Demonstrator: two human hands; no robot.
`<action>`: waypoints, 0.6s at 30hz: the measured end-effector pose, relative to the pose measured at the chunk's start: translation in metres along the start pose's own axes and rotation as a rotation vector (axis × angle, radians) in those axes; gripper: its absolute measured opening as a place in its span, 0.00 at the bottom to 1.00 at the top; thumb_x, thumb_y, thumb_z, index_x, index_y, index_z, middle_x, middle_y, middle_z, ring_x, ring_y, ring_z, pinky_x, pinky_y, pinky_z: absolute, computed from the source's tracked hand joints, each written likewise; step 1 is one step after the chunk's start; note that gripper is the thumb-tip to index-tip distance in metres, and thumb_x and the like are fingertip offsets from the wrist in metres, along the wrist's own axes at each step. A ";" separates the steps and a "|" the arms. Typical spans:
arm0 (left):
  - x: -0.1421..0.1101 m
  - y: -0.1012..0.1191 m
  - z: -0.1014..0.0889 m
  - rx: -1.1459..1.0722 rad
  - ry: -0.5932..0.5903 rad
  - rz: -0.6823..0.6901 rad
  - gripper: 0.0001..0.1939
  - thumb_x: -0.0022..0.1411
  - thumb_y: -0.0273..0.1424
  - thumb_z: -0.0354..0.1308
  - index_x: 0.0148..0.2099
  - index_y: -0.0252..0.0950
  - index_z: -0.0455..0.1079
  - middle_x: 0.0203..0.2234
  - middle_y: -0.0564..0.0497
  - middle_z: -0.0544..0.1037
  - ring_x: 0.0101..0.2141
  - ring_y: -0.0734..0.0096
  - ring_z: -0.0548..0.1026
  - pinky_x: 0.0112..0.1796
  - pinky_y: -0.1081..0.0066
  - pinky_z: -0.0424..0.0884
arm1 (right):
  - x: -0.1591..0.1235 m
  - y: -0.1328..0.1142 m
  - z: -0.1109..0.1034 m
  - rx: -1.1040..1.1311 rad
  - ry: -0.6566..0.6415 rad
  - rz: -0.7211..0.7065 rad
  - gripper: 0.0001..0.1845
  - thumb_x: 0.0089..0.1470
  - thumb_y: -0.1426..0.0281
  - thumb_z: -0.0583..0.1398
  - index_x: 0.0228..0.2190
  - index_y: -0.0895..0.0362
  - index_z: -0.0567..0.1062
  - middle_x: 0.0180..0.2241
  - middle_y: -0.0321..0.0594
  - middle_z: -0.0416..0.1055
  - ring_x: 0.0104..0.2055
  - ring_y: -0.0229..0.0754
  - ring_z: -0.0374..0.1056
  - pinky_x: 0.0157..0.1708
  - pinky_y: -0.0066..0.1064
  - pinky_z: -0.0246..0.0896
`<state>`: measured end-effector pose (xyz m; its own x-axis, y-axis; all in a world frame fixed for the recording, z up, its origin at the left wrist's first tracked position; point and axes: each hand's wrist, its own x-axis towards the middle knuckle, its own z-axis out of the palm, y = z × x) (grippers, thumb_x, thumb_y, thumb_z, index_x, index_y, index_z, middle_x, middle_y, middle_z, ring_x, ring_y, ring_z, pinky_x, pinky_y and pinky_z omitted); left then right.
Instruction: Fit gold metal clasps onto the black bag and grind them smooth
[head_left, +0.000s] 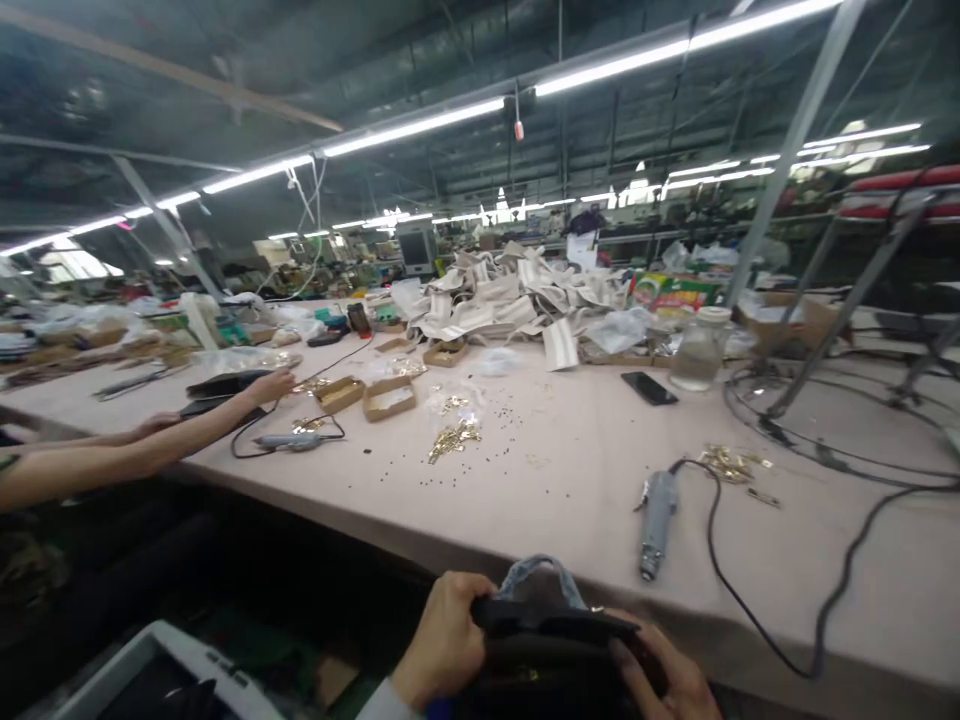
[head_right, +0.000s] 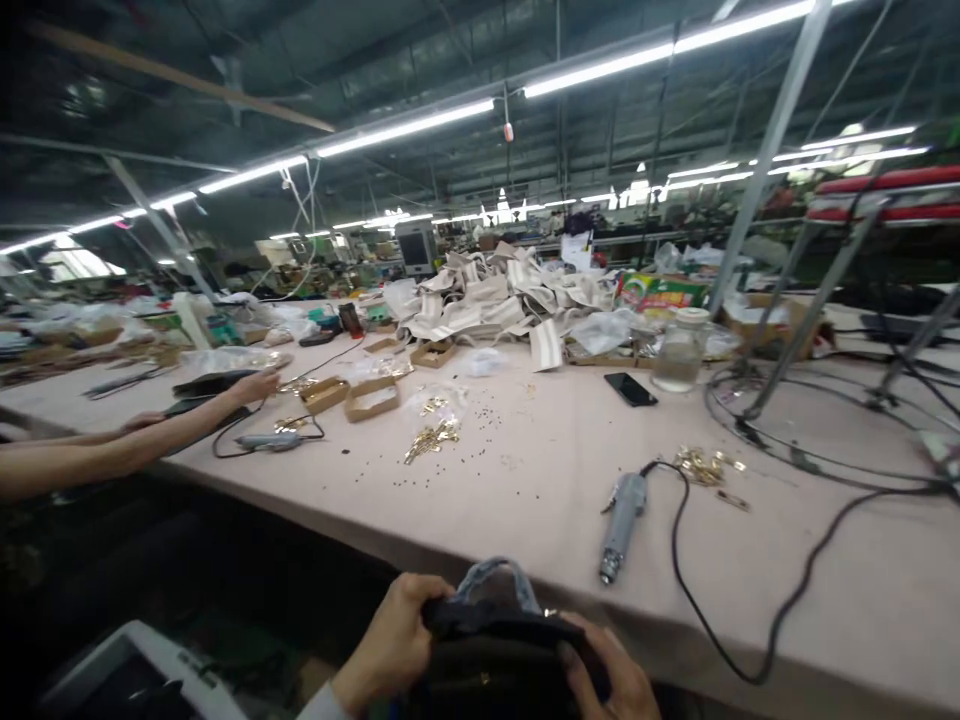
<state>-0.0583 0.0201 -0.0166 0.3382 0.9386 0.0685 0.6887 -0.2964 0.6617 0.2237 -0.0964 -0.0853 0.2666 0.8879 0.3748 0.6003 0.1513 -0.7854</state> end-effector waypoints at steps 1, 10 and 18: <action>0.007 0.002 0.011 0.000 -0.058 0.002 0.20 0.47 0.20 0.56 0.39 0.39 0.84 0.36 0.44 0.85 0.42 0.50 0.81 0.46 0.56 0.74 | -0.004 0.010 -0.001 -0.032 0.028 -0.018 0.15 0.63 0.60 0.61 0.48 0.46 0.84 0.44 0.41 0.83 0.46 0.57 0.81 0.45 0.43 0.82; -0.010 0.048 -0.001 -0.330 0.159 0.031 0.14 0.66 0.35 0.62 0.52 0.39 0.79 0.44 0.42 0.81 0.45 0.55 0.79 0.49 0.59 0.77 | -0.014 0.040 0.009 -0.096 0.069 -0.034 0.24 0.57 0.75 0.53 0.47 0.50 0.82 0.45 0.41 0.82 0.47 0.54 0.79 0.53 0.55 0.74; -0.021 0.050 0.046 -1.173 -0.140 -0.426 0.26 0.46 0.39 0.79 0.43 0.28 0.81 0.29 0.39 0.85 0.26 0.61 0.82 0.29 0.67 0.79 | 0.004 0.030 0.010 -0.013 0.007 0.057 0.21 0.56 0.73 0.54 0.46 0.53 0.82 0.45 0.45 0.82 0.48 0.54 0.78 0.51 0.49 0.74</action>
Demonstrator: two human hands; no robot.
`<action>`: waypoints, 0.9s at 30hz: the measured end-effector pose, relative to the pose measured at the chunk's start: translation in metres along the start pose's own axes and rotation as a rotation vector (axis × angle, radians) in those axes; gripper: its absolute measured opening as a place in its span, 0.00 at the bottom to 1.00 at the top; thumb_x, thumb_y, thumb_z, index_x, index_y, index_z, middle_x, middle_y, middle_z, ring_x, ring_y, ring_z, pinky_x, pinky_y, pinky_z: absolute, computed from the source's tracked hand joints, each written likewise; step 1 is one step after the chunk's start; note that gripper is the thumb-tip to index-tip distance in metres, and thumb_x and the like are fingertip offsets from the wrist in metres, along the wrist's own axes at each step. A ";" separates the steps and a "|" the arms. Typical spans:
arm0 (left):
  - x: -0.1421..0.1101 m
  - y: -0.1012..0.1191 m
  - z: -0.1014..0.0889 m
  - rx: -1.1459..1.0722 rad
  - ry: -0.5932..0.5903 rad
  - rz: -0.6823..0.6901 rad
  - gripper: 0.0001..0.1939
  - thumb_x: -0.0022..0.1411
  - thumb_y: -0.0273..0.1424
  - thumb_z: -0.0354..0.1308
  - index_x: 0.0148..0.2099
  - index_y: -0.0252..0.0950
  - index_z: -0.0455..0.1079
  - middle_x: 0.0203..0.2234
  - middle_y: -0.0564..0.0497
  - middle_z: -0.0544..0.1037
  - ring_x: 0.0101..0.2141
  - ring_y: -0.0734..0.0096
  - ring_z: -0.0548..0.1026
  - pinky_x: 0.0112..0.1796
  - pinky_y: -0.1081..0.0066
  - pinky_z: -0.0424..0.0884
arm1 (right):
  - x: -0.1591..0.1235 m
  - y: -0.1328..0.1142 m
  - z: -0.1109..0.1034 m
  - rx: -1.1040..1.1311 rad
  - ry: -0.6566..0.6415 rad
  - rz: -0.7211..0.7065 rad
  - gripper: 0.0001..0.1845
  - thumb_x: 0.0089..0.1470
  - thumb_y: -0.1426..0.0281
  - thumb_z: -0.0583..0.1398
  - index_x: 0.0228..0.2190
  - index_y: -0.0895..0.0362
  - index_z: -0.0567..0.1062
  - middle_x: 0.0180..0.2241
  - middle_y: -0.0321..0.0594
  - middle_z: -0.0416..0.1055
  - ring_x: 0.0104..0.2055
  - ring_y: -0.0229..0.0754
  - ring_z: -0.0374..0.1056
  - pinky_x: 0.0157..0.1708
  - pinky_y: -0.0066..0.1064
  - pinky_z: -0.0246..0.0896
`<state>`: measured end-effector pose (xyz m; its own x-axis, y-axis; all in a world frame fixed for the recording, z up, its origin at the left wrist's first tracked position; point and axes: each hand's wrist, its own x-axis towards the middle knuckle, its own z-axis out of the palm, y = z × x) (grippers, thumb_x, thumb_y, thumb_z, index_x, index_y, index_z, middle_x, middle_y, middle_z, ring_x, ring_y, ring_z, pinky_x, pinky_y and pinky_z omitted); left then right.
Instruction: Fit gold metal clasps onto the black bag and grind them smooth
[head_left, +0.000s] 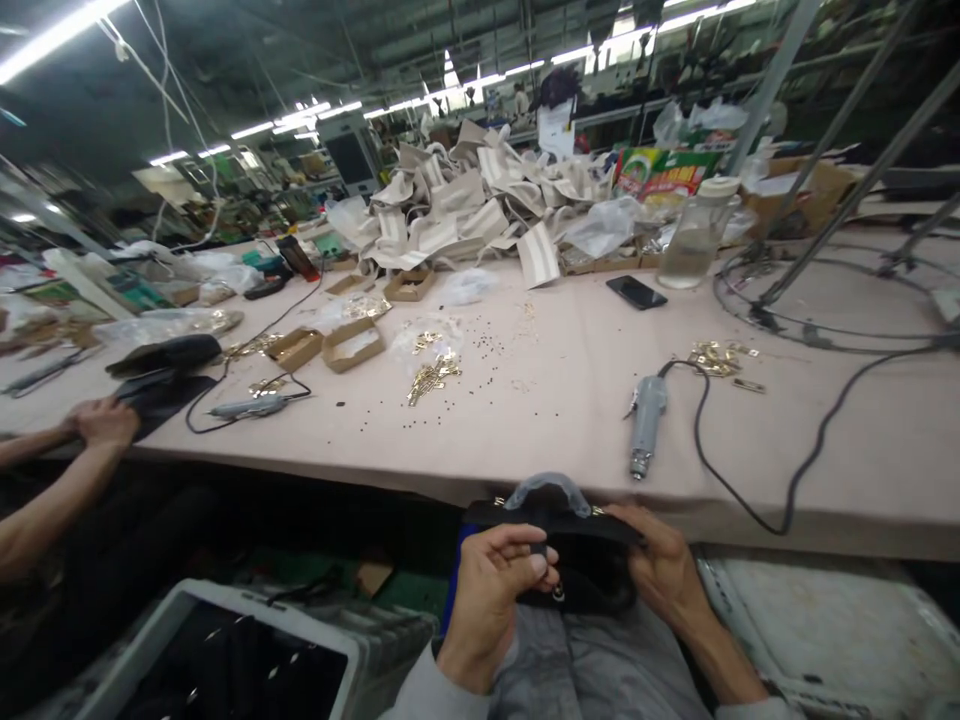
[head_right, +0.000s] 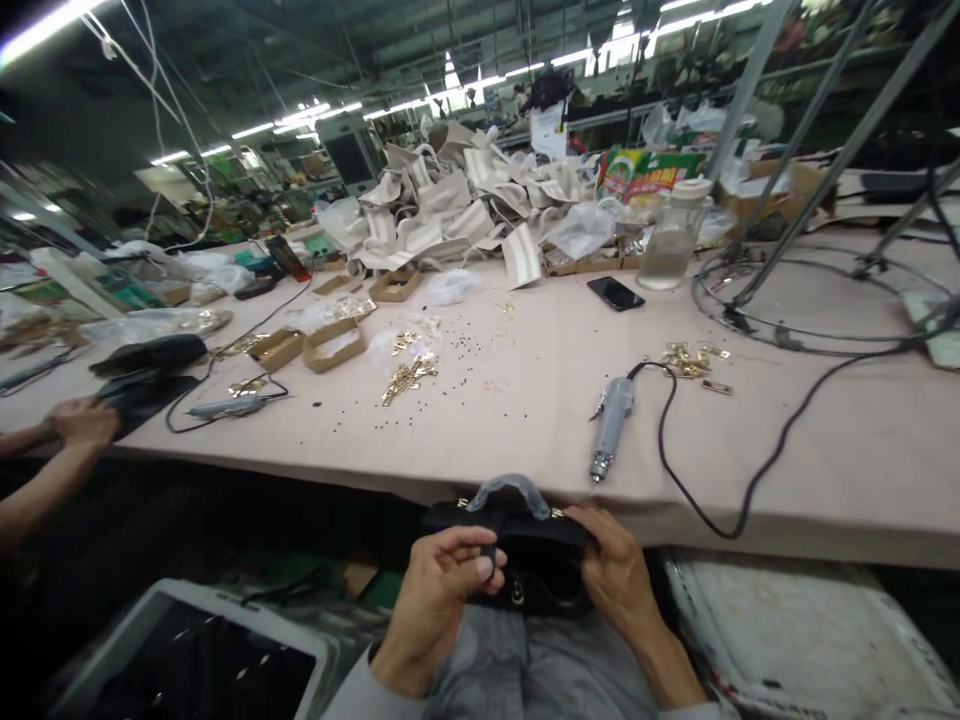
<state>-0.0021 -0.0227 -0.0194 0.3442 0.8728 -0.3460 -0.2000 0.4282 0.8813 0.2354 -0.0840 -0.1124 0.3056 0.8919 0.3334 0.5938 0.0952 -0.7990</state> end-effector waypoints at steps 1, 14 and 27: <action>0.002 -0.003 0.002 -0.054 0.010 0.014 0.27 0.44 0.37 0.80 0.44 0.28 0.81 0.31 0.39 0.85 0.27 0.59 0.83 0.31 0.66 0.80 | 0.003 -0.006 0.000 0.007 -0.020 0.036 0.21 0.57 0.72 0.54 0.46 0.54 0.82 0.45 0.45 0.82 0.48 0.54 0.78 0.50 0.47 0.75; -0.014 0.011 -0.009 0.376 0.316 0.499 0.06 0.62 0.35 0.69 0.37 0.37 0.84 0.34 0.45 0.86 0.35 0.59 0.84 0.38 0.68 0.82 | 0.011 -0.010 0.024 -0.010 -0.107 0.104 0.21 0.58 0.68 0.53 0.45 0.55 0.84 0.46 0.46 0.82 0.49 0.55 0.79 0.52 0.48 0.74; -0.013 0.045 -0.120 0.464 0.727 0.233 0.31 0.50 0.49 0.72 0.48 0.32 0.80 0.33 0.41 0.84 0.28 0.56 0.81 0.31 0.60 0.80 | 0.012 0.000 0.027 0.083 -0.089 0.089 0.20 0.58 0.70 0.55 0.45 0.53 0.84 0.46 0.45 0.82 0.49 0.56 0.79 0.52 0.48 0.74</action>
<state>-0.1254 0.0130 -0.0137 -0.3576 0.9260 -0.1212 0.2532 0.2210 0.9418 0.2188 -0.0612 -0.1218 0.2854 0.9337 0.2164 0.5026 0.0465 -0.8633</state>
